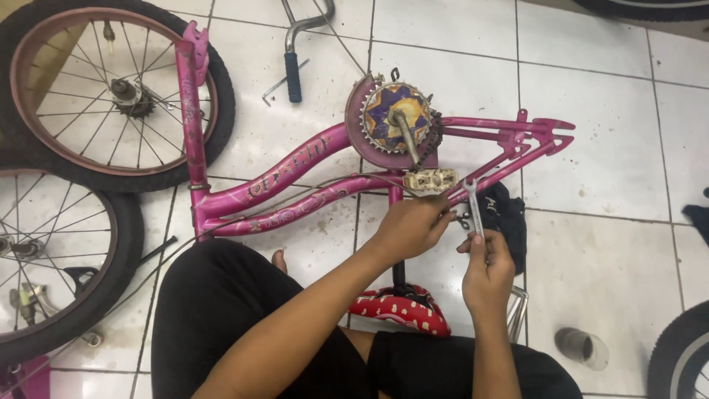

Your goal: The person wipes the pink bicycle frame with a cloth, then uses a wrench to loosen and remove the rear brake caliper from the frame. The person continues to manipulate the brake caliper and its mounting bolt with the wrench and hands.

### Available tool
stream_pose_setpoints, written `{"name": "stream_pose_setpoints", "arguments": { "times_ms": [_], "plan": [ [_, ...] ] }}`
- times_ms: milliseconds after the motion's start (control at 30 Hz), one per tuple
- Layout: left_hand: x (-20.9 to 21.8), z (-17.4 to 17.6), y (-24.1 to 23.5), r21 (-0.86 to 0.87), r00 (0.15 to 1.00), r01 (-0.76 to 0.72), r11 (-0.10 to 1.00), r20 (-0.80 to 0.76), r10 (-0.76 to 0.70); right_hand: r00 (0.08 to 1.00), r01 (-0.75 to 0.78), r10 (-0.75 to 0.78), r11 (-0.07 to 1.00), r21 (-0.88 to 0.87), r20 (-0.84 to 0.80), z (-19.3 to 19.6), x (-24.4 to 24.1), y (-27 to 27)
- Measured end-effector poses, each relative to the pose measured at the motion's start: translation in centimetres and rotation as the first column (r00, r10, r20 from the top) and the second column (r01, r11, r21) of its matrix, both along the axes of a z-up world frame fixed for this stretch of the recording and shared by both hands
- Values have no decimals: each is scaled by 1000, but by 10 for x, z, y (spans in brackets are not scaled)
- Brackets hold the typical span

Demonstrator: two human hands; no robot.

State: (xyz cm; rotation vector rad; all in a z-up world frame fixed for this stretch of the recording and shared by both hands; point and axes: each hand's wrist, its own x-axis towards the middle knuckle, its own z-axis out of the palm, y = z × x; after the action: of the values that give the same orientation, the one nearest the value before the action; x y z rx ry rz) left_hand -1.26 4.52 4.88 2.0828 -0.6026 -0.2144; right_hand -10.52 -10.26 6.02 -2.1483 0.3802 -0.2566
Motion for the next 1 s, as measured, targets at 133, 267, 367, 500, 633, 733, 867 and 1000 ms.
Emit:
{"name": "stream_pose_setpoints", "arguments": {
  "times_ms": [133, 267, 367, 500, 633, 733, 867, 1000],
  "plan": [
    [0, -4, 0, 232, 977, 69, 970, 180, -113, 999, -31, 30, 998, 61, 18, -15, 1, 9],
    [-8, 2, 2, 282, 956, 43, 959, 269, -122, 999, -46, 45, 994, 102, 17, -7, -6, 16],
    [-14, 31, 36, 314, 972, 140, 939, 135, -190, 999, -12, 10, 998, 63, 32, 6, -10, 30],
    [-9, 90, 121, 267, 944, 301, 916, -218, -247, 991, 134, -133, 991, 28, -27, 17, -9, 49],
    [-6, 110, 220, 292, 974, 138, 946, -213, -76, 964, 89, -78, 996, 33, -255, 34, -22, 83],
    [-3, 80, 296, 325, 956, -133, 936, -208, 208, 987, -134, 156, 942, 309, -48, 8, -9, 120],
    [16, -13, 379, 251, 780, -613, 749, 42, 625, 878, -469, 477, 872, 143, -28, 15, 54, 235],
    [57, -88, 423, 268, 698, -713, 648, 186, 691, 790, -609, 605, 793, 11, 98, -15, 115, 320]
  ]
}}
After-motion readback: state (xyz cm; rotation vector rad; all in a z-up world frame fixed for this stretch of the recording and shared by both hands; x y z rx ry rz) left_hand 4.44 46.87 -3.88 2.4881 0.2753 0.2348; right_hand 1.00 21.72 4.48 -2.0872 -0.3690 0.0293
